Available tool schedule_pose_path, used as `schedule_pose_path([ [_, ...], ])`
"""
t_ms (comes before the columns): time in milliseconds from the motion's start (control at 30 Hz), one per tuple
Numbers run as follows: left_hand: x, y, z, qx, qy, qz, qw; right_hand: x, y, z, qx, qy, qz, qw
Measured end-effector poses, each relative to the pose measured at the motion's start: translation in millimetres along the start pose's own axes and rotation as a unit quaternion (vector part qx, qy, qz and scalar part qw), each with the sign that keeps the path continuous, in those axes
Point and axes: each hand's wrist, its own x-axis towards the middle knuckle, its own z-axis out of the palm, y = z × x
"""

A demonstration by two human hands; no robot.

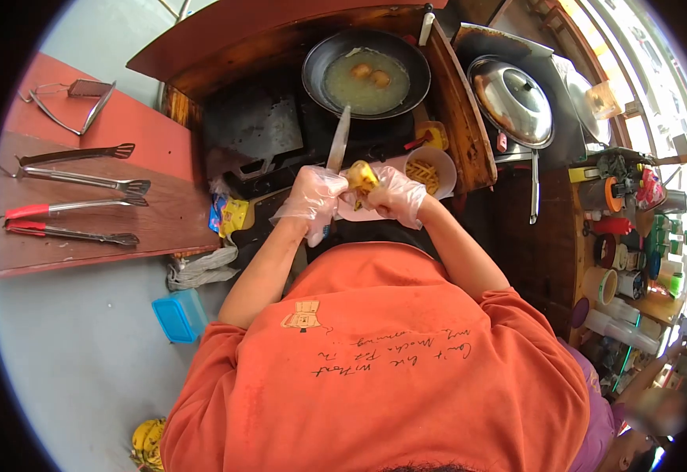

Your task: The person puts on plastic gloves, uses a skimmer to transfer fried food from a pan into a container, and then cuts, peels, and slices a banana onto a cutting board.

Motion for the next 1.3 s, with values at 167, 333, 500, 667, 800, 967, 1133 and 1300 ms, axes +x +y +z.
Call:
schedule_pose_path([
  [167,-8.8,-2.9,-6.6,-0.243,-0.038,-0.198,0.949,8.4,28.9,18.4,0.411,-0.031,0.056,0.909],
  [333,-30.0,-110.2,-21.0,0.006,0.008,-0.093,0.996,37.9,107.0,32.9,0.324,0.156,0.218,0.907],
  [500,-91.2,-191.9,-39.8,0.256,0.106,-0.233,0.932,66.4,196.4,40.1,0.328,0.228,0.35,0.847],
  [667,-103.9,-235.9,-40.9,0.304,0.114,-0.257,0.91,133.3,353.0,33.6,0.083,0.246,0.149,0.954],
  [800,-76.0,-260.2,-44.3,0.348,0.066,-0.201,0.913,119.8,342.3,31.6,-0.315,0.168,0.082,0.93],
  [967,-50.5,-275.4,-43.4,0.394,0.081,-0.102,0.91,22.4,217.0,34.9,-0.147,0.089,0.175,0.969],
  [1133,-59.8,-266.7,-37.4,0.387,0.096,-0.067,0.915,-88.9,200.2,-22.8,0.113,0.002,0.231,0.967],
  [1300,-65.4,-196.5,-13.4,0.403,0.173,0.005,0.899,-209.6,280.2,-150.2,-0.205,0.014,0.32,0.925],
])
